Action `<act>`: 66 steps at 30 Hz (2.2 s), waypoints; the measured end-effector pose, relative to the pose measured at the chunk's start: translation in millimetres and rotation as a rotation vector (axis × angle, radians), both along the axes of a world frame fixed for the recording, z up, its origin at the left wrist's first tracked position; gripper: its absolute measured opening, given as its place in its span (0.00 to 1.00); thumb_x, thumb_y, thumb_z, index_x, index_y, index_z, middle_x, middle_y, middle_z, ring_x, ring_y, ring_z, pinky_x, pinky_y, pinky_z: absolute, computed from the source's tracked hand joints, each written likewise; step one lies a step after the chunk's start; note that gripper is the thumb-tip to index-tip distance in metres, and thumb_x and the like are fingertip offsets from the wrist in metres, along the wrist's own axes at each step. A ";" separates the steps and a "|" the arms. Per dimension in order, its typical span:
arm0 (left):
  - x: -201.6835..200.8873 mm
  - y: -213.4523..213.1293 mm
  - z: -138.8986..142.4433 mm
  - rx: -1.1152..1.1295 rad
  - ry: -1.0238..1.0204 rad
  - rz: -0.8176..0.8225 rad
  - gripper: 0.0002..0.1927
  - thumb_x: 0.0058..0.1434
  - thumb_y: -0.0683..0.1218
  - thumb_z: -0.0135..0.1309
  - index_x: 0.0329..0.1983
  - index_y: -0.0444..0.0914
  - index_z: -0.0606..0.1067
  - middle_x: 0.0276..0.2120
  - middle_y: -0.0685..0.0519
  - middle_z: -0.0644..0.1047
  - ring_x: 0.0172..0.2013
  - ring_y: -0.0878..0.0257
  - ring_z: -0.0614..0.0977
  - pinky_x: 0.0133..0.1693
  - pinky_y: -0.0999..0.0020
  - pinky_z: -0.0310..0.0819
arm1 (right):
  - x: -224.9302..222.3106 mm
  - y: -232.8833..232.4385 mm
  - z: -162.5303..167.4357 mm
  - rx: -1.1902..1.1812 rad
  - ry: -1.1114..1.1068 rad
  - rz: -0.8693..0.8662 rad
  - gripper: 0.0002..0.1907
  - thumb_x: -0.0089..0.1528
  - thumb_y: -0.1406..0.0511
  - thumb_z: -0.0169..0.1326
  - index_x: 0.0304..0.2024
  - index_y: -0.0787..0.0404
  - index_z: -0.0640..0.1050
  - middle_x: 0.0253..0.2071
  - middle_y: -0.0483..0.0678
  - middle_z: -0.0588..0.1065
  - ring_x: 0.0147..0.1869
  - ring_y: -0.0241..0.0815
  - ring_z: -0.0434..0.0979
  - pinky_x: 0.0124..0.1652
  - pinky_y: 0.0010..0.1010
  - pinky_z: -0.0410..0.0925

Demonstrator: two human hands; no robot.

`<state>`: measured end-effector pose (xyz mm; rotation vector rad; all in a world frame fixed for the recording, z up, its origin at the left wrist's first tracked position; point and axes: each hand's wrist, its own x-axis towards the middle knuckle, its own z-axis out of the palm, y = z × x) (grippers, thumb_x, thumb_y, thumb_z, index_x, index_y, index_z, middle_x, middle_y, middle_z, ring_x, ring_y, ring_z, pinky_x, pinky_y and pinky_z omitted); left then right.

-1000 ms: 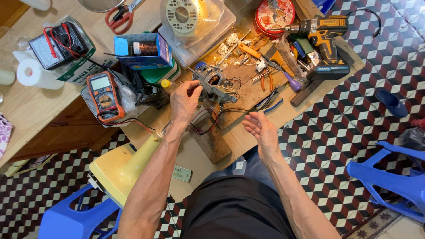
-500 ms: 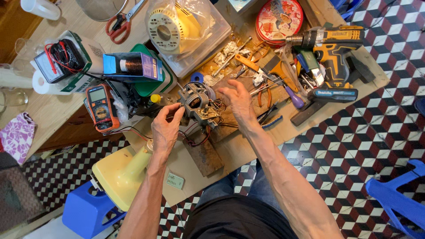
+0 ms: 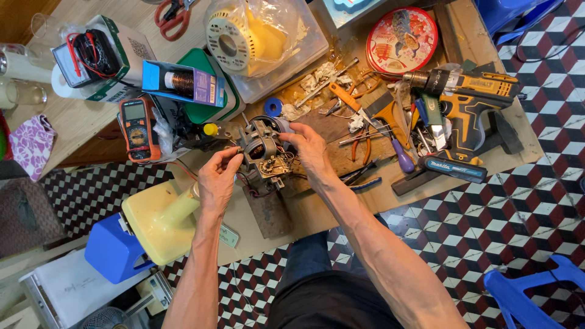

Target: The person lubricates a small cylindrical motor component with oil from a bottle, then inserts it into the motor housing. They connect wires to the motor, use a cordless drill to tighten screws, and finish by adjusting internal parts with a screwdriver.

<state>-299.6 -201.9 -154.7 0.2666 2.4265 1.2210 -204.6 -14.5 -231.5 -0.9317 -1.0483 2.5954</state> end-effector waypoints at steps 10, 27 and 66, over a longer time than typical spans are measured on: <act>-6.4 2.1 -8.0 0.085 -0.115 0.079 0.16 0.65 0.44 0.60 0.54 0.34 0.79 0.41 0.57 0.82 0.40 0.74 0.81 0.42 0.82 0.73 | 0.0 4.9 -6.6 0.021 -0.018 -0.029 0.26 0.63 0.62 0.54 0.62 0.68 0.72 0.52 0.52 0.82 0.57 0.36 0.75 0.59 0.26 0.64; -32.1 11.0 5.4 -0.040 -0.077 -0.002 0.13 0.61 0.46 0.65 0.46 0.36 0.83 0.32 0.58 0.81 0.32 0.74 0.78 0.35 0.80 0.71 | -20.0 3.5 -8.3 -0.018 0.012 -0.032 0.26 0.64 0.63 0.55 0.62 0.69 0.71 0.49 0.51 0.82 0.50 0.33 0.76 0.57 0.26 0.65; -55.6 -34.0 31.3 -0.001 -0.047 -0.115 0.13 0.61 0.47 0.63 0.47 0.37 0.82 0.35 0.57 0.82 0.35 0.72 0.80 0.37 0.77 0.73 | -31.3 -42.5 21.1 0.154 -0.041 -0.071 0.21 0.65 0.63 0.56 0.58 0.68 0.73 0.49 0.52 0.82 0.49 0.35 0.80 0.49 0.24 0.71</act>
